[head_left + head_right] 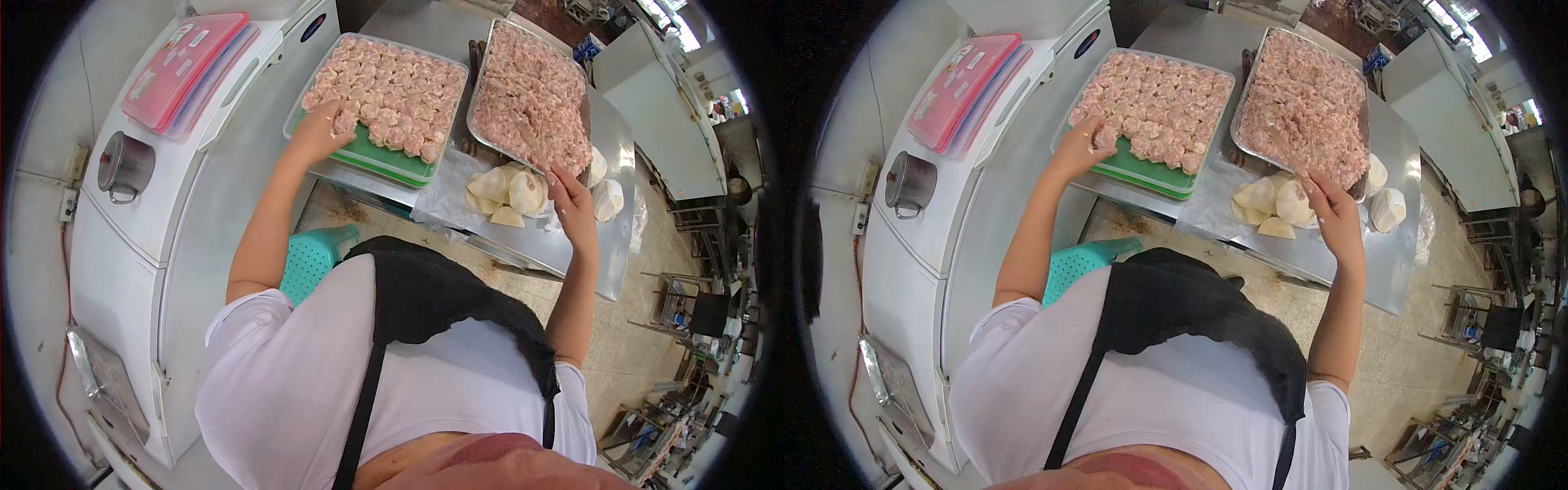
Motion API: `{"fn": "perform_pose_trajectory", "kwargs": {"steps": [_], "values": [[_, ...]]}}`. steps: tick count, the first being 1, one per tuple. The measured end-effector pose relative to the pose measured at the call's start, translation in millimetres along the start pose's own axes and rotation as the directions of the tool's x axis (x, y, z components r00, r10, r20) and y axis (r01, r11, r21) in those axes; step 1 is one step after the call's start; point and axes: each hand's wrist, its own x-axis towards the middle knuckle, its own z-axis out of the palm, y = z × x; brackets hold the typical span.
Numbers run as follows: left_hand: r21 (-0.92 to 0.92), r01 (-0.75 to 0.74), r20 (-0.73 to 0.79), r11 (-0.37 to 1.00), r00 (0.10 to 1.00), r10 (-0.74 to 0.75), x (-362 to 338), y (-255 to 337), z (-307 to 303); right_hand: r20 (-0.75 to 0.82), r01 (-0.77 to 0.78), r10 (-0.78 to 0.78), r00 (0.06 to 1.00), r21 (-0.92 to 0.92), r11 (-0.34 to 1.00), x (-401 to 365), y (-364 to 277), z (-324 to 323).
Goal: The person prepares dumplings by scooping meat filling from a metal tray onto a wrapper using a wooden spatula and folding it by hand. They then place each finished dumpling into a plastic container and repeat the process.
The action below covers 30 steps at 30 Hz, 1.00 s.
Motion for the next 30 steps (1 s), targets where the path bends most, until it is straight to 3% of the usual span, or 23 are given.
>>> {"fn": "perform_pose_trajectory", "kwargs": {"steps": [3, 5, 9, 14, 18, 20, 21, 22, 23, 24, 26, 30], "values": [[-0.047, 0.044, -0.009, 0.998, 0.999, -0.045, -4, 15, 14, -0.026, -0.067, 0.067, 0.997, 0.016, 0.998, -4, 10, -5], [0.01, 0.028, -0.132, 1.0, 0.991, -0.027, -5, 27, 21, -0.042, -0.076, 0.076, 0.996, 0.009, 0.997, -4, 17, -7], [-0.022, 0.124, -0.035, 0.992, 0.992, -0.125, 9, 34, 35, -0.023, -0.087, 0.087, 0.996, 0.004, 0.996, -2, 23, -13], [-0.013, -0.051, -0.119, 0.999, 0.992, 0.049, 11, 29, 44, -0.029, -0.056, 0.054, 0.998, -0.069, 0.996, 12, 34, -29], [0.066, -0.025, -0.051, 0.997, 0.998, 0.029, 0, 54, 30, -0.04, -0.066, 0.057, 0.998, -0.26, 0.963, 34, 56, -69], [0.245, 0.072, -0.102, 0.967, 0.994, -0.048, -2, 90, 19, -0.034, -0.1, 0.094, 0.995, -0.332, 0.938, 43, 63, -92], [0.244, 0.057, -0.095, 0.968, 0.995, -0.034, 2, 106, 24, -0.009, -0.03, 0.031, 0.999, -0.553, 0.833, 48, 70, -103], [0.161, -0.093, -0.138, 0.983, 0.984, 0.115, 6, 126, 33, 0.035, 0.042, -0.024, 0.999, -0.739, 0.673, 52, 76, -115], [0.084, -0.243, -0.192, 0.966, 0.948, 0.255, 9, 147, 44, 0.026, 0.032, -0.019, 0.999, -0.74, 0.672, 53, 79, -125], [-0.117, -0.265, -0.135, 0.957, 0.959, 0.249, 12, 172, 59, 0.068, 0.075, -0.035, 0.997, -0.787, 0.612, 55, 82, -134], [-0.235, -0.413, -0.07, 0.88, 0.91, 0.408, 18, 218, 94, 0.144, 0.156, -0.063, 0.988, -0.835, 0.528, 65, 100, -155], [-0.324, -0.459, 0.005, 0.827, 0.874, 0.486, 34, 275, 171, 0.237, 0.25, -0.086, 0.968, -0.857, 0.45, 82, 104, -185]]}}
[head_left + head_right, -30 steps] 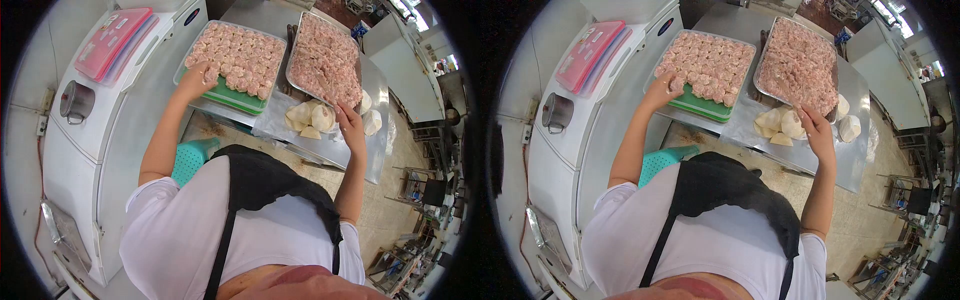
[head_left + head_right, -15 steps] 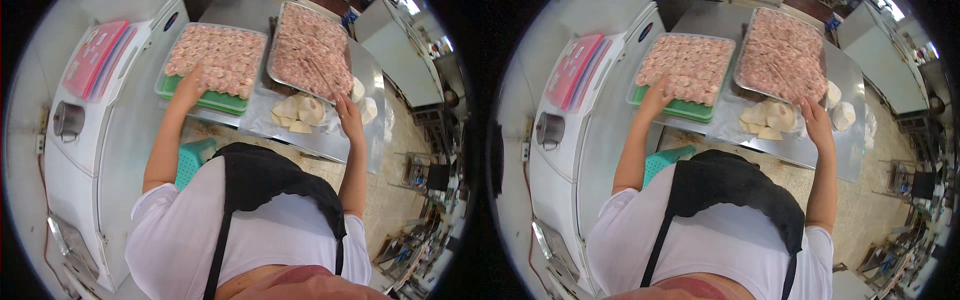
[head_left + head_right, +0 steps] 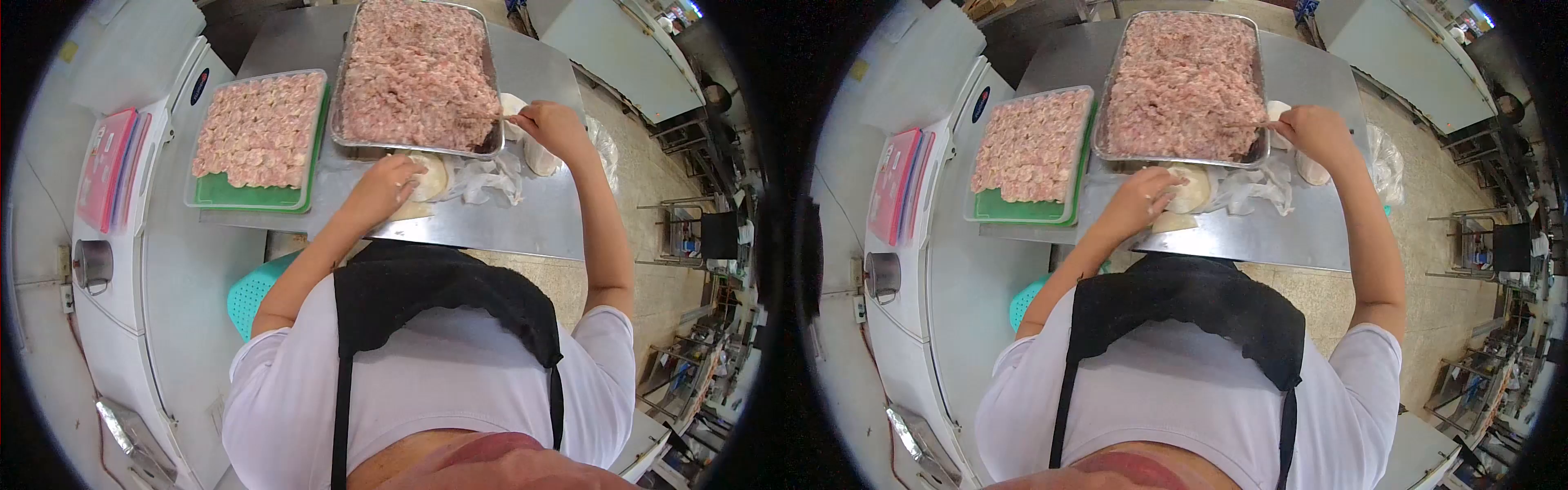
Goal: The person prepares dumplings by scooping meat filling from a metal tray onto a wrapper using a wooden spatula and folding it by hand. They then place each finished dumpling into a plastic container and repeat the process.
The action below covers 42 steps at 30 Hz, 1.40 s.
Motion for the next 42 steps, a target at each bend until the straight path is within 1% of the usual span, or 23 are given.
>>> {"fn": "perform_pose_trajectory", "kwargs": {"steps": [3, 6, 8, 9, 13, 15, 18, 20, 21, 22, 23, 24, 25, 26, 27, 28, 29, 30, 32, 34, 36, 39, 42], "values": [[0.01, 0.021, -0.029, 1.0, 0.999, -0.02, 18, 0, 27, -0.168, 0.005, -0.01, 0.986, -0.03, 1.0, 6, 15, 9], [0.201, 0.168, -0.107, 0.965, 0.983, -0.149, 19, 4, 27, -0.13, 0.038, -0.028, 0.991, 0.076, 0.996, 5, 39, 66], [0.361, 0.429, -0.055, 0.828, 0.896, -0.441, 19, 10, 21, -0.111, 0.073, -0.058, 0.992, 0.137, 0.988, -5, 36, 90], [0.363, 0.444, -0.061, 0.819, 0.888, -0.455, 16, 8, 24, -0.092, 0.097, -0.081, 0.992, 0.192, 0.976, -12, 31, 96], [0.249, 0.444, -0.216, 0.861, 0.892, -0.398, 5, -3, 39, -0.203, 0.221, -0.171, 0.964, 0.255, 0.941, -31, -6, 98], [0.223, 0.464, -0.245, 0.857, 0.878, -0.411, 4, -2, 41, -0.078, 0.162, -0.154, 0.985, 0.097, 0.982, -33, -21, 80], [0.137, 0.438, -0.309, 0.888, 0.871, -0.382, 3, 0, 42, -0.012, 0.128, -0.129, 0.992, 0.195, 0.972, -26, -23, 74], [-0.251, 0.521, -0.268, 0.815, 0.772, -0.576, -2, -2, 43, 0.035, 0.092, -0.104, 0.994, 0.258, 0.962, -20, -22, 78], [-0.252, 0.528, -0.274, 0.811, 0.765, -0.583, -5, -6, 42, 0.026, 0.095, -0.113, 0.993, 0.369, 0.924, -18, -21, 80], [-0.663, 0.459, -0.138, 0.591, 0.701, -0.7, -9, -13, 39, 0.018, 0.097, -0.12, 0.993, 0.475, 0.875, -15, -21, 81], [-0.924, 0.307, 0.038, 0.229, 0.669, -0.742, -11, -18, 38, 0.018, 0.106, -0.13, 0.991, 0.475, 0.874, -10, -21, 81], [-0.985, 0.165, 0.078, 0.041, 0.653, -0.753, -12, -22, 40, -0.069, 0.137, -0.119, 0.99, 0.432, 0.891, -4, -24, 74], [-0.986, 0.161, 0.074, 0.042, 0.65, -0.756, -8, -11, 32, -0.156, 0.163, -0.109, 0.982, 0.386, 0.908, 2, -25, 67], [-0.987, 0.094, 0.159, -0.128, 0.651, -0.743, -2, -1, 23, -0.156, 0.168, -0.115, 0.981, 0.385, 0.908, 12, -23, 60], [-0.955, 0.028, 0.241, -0.296, 0.659, -0.713, 1, 6, 16, -0.314, 0.225, -0.134, 0.94, 0.276, 0.934, 24, -20, 54], [-0.954, 0.025, 0.24, -0.298, 0.66, -0.712, -2, 3, 17, -0.46, 0.262, -0.164, 0.872, 0.157, 0.952, 33, -17, 51], [-0.975, 0.049, 0.195, -0.218, 0.662, -0.723, -5, 0, 19, -0.459, 0.264, -0.168, 0.872, 0.153, 0.952, 39, -15, 53], [-0.988, 0.072, 0.149, -0.136, 0.666, -0.73, -7, 0, 19, -0.405, 0.245, -0.183, 0.896, 0.107, 0.964, 44, -13, 57], [-0.986, 0.094, 0.167, -0.141, 0.661, -0.731, -6, 1, 19, -0.345, 0.227, -0.195, 0.918, 0.056, 0.972, 44, -10, 66], [-0.982, 0.119, 0.187, -0.144, 0.664, -0.724, -4, -1, 22, -0.278, 0.224, -0.179, 0.944, 0.139, 0.965, 40, -10, 76], [-0.927, 0.078, 0.292, -0.366, 0.762, -0.578, -5, -7, 29, -0.225, 0.229, -0.194, 0.955, 0.14, 0.963, 33, -12, 80], [-0.876, 0.096, 0.38, -0.472, 0.741, -0.554, 1, -5, 33, -0.183, 0.228, -0.199, 0.963, 0.154, 0.961, 18, -26, 87], [-0.859, 0.072, 0.39, -0.506, 0.732, -0.559, 9, -8, 31, -0.056, 0.184, -0.175, 0.983, 0.333, 0.925, 11, -34, 87]]}}
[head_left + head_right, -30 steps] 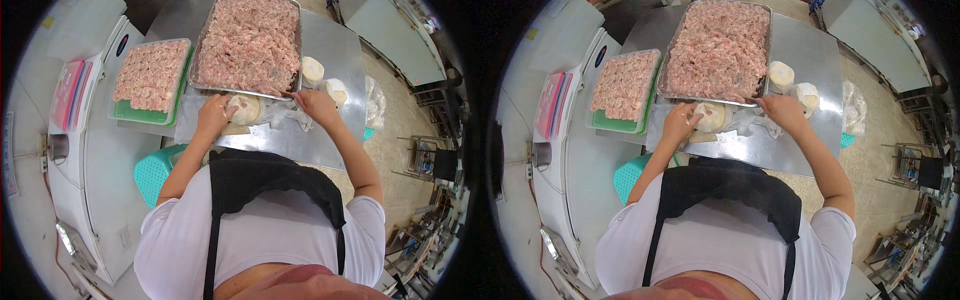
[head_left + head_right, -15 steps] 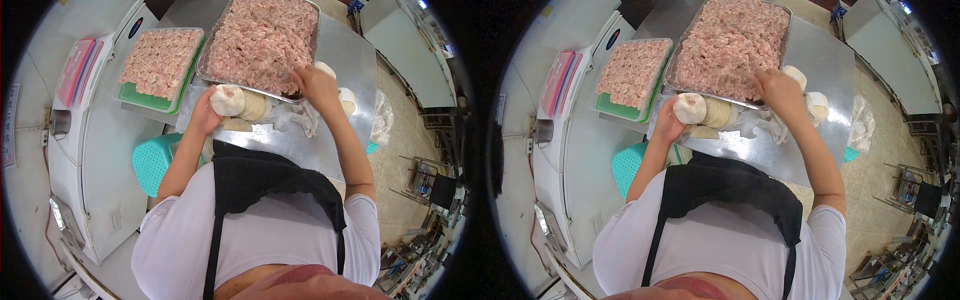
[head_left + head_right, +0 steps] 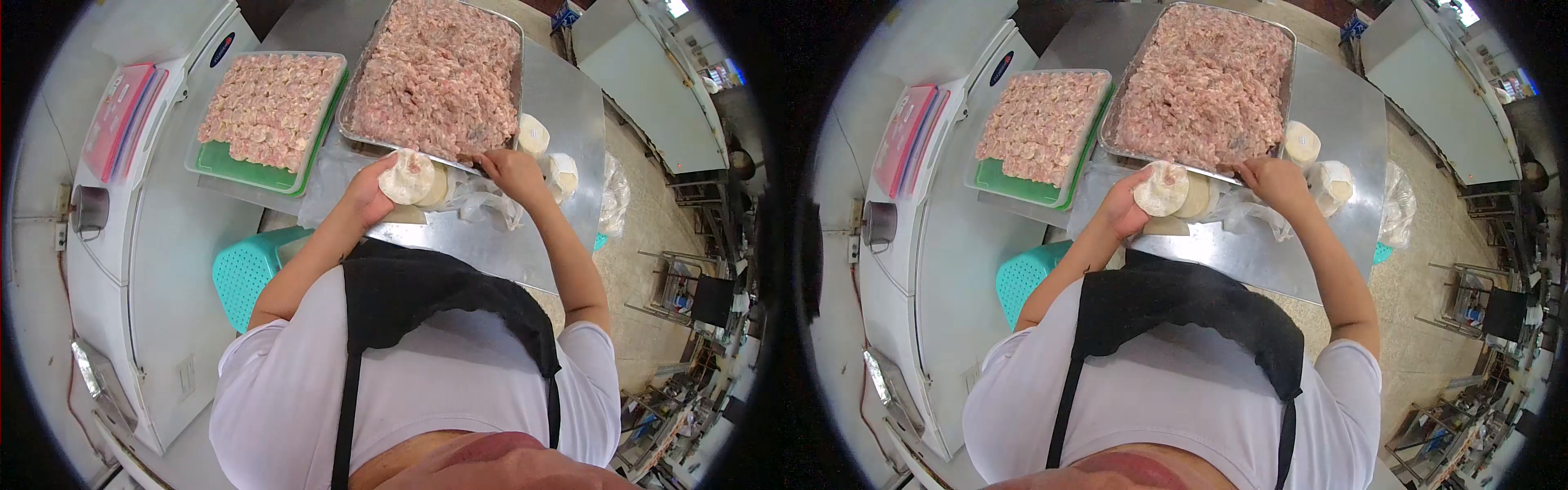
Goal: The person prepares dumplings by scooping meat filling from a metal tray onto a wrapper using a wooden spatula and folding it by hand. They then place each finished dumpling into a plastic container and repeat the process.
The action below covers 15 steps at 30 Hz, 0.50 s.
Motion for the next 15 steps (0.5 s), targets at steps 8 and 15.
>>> {"fn": "perform_pose_trajectory", "kwargs": {"steps": [8, 15], "values": [[-0.01, -0.105, -0.092, 0.994, 0.99, 0.104, 23, 29, 47, -0.157, -0.174, 0.24, 0.958, 0.345, 0.922, 6, -54, -44], [-0.267, -0.093, 0.061, 0.959, 0.992, 0.114, 40, 57, 87, -0.222, -0.077, 0.076, 0.972, 0.004, 0.997, 16, -79, -30]]}}
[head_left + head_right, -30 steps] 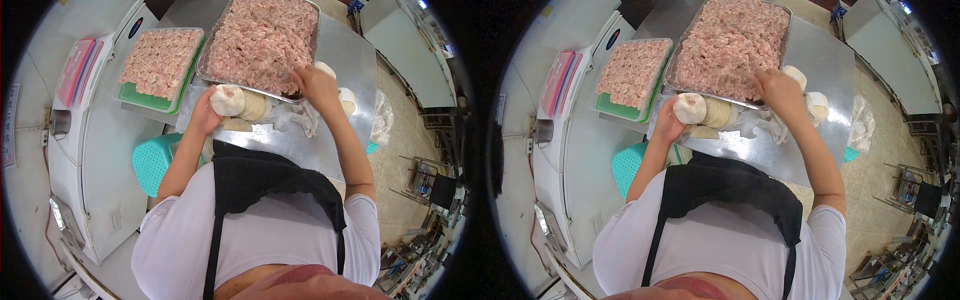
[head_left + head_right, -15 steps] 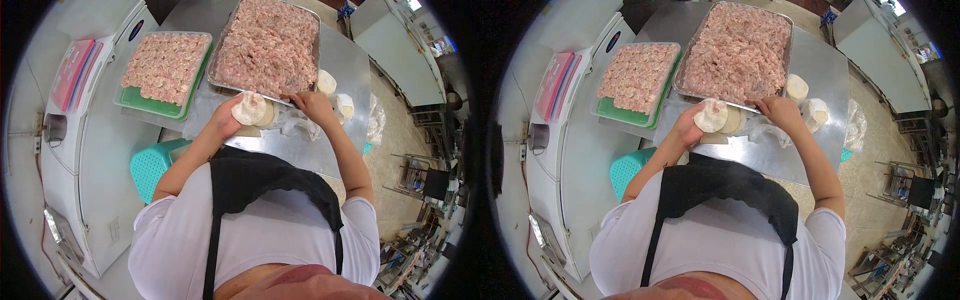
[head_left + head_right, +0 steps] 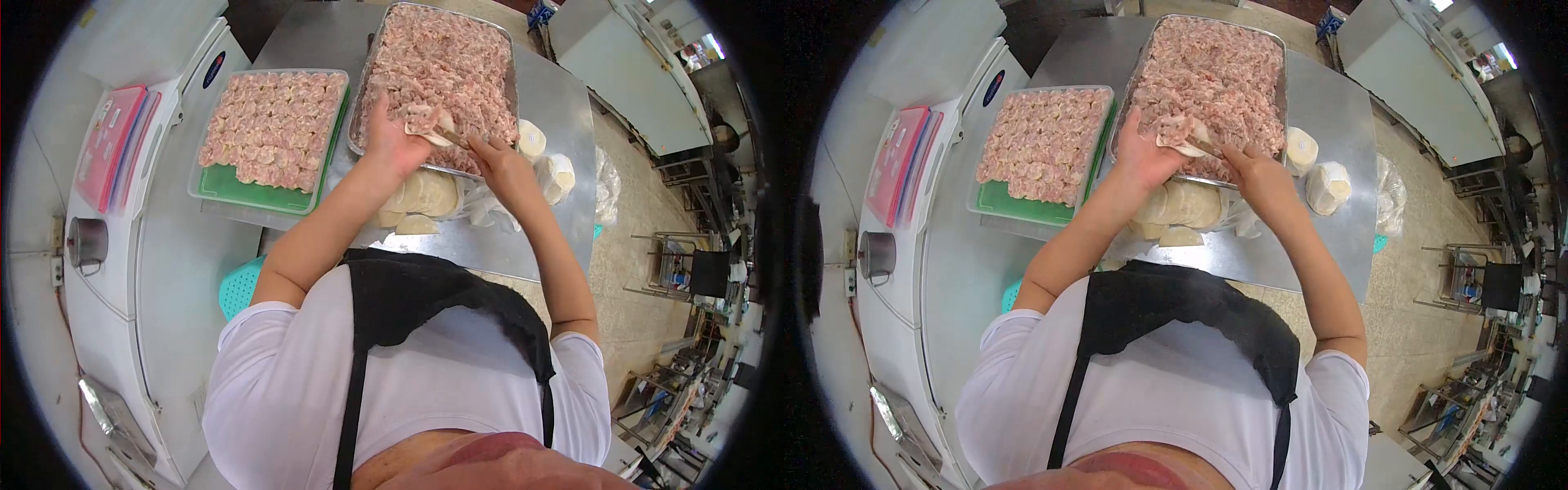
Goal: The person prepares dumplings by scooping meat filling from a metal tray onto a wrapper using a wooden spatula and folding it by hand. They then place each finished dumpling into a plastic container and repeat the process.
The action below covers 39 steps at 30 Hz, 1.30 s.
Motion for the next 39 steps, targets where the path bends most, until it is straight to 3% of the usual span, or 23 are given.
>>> {"fn": "perform_pose_trajectory", "kwargs": {"steps": [1, 3, 6, 9, 11, 13, 15, 17, 19, 21, 22, 23, 24, 26, 27, 28, 30, 32, 34, 35, 37, 38, 39], "values": [[-0.02, -0.004, -0.019, 1.0, 1.0, 0.004, 4, 4, -8, -0.003, -0.005, 0.005, 1.0, -0.004, 1.0, 1, -4, -10], [-0.036, 0.001, -0.04, 0.999, 0.999, -0.003, 13, 12, -23, 0.172, -0.015, 0.051, 0.984, -0.2, 0.98, 2, -13, -39], [0.018, -0.137, -0.032, 0.99, 0.99, 0.138, 21, 21, -25, 0.13, -0.053, 0.095, 0.987, -0.294, 0.954, 0, -27, -57], [0.096, -0.026, -0.015, 0.995, 0.999, 0.028, 12, 21, -5, 0.055, 0.02, -0.013, 0.998, -0.141, 0.99, 1, -24, -26], [0.198, -0.047, -0.088, 0.979, 0.994, 0.065, -2, 17, 22, 0.126, 0.003, 0.025, 0.992, -0.222, 0.975, 5, -27, -50], [0.206, -0.062, -0.035, 0.977, 0.997, 0.071, 3, 22, 15, 0.198, 0.017, 0.045, 0.979, -0.299, 0.954, 12, -30, -68], [0.226, -0.066, 0.007, 0.972, 0.998, 0.066, 5, 20, 17, -0.001, 0.052, -0.054, 0.999, -0.205, 0.977, 9, -40, -70], [0.172, -0.131, -0.041, 0.976, 0.989, 0.14, 4, 11, 30, 0.018, 0.052, -0.05, 0.999, -0.138, 0.989, 12, -26, -50], [0.111, -0.094, -0.015, 0.989, 0.995, 0.096, 11, 15, 20, 0.039, 0.068, -0.065, 0.997, -0.075, 0.995, 14, -12, -50], [0.055, -0.065, 0.018, 0.996, 0.998, 0.064, 11, 19, 19, 0.001, 0.041, -0.043, 0.999, 0.247, 0.968, 16, 4, -66], [0.267, -0.103, 0.16, 0.958, 0.985, 0.062, 5, 17, 22, -0.004, 0.051, -0.051, 0.999, 0.251, 0.967, 16, 10, -71], [0.459, -0.163, 0.292, 0.873, 0.956, 0.025, 0, 14, 26, 0.045, -0.056, 0.043, 0.998, 0.355, 0.933, 14, 14, -75], [0.46, -0.167, 0.292, 0.872, 0.956, 0.029, -3, 12, 27, 0.108, -0.167, 0.133, 0.985, 0.449, 0.878, 11, 18, -80], [0.841, -0.375, 0.42, 0.39, 0.907, -0.033, -7, 11, 29, 0.224, -0.227, 0.127, 0.966, 0.502, 0.834, 8, 23, -89], [0.872, -0.422, 0.447, 0.249, 0.893, -0.053, -9, 11, 37, 0.256, -0.212, 0.086, 0.963, 0.523, 0.825, 5, 27, -91], [0.873, -0.421, 0.444, 0.247, 0.895, -0.043, -5, 11, 36, 0.287, -0.198, 0.041, 0.957, 0.544, 0.815, 3, 31, -92], [0.798, -0.598, 0.583, -0.082, 0.798, -0.152, 10, 9, 37, 0.25, -0.134, -0.006, 0.968, 0.539, 0.831, -1, 36, -84], [0.789, -0.598, 0.561, -0.142, 0.795, -0.232, 16, 12, 44, 0.21, -0.082, -0.035, 0.977, 0.528, 0.846, -5, 46, -72], [0.741, -0.516, 0.392, -0.431, 0.852, -0.347, 13, 12, 52, 0.268, -0.049, -0.105, 0.958, 0.51, 0.859, 1, 68, -56], [0.74, -0.513, 0.39, -0.435, 0.855, -0.343, 13, 8, 50, 0.266, -0.045, -0.11, 0.958, 0.514, 0.857, 4, 80, -51], [0.603, -0.545, 0.57, -0.582, 0.805, -0.164, 14, 1, 40, 0.197, 0.014, -0.131, 0.972, 0.507, 0.862, 12, 94, -49], [0.602, -0.539, 0.57, -0.588, 0.807, -0.156, 16, 0, 37, 0.195, 0.022, -0.141, 0.971, 0.511, 0.859, 10, 96, -49], [0.724, -0.347, 0.42, -0.596, 0.908, -0.019, 20, 0, 35, 0.071, 0.047, -0.074, 0.995, 0.318, 0.947, 7, 86, -55]]}}
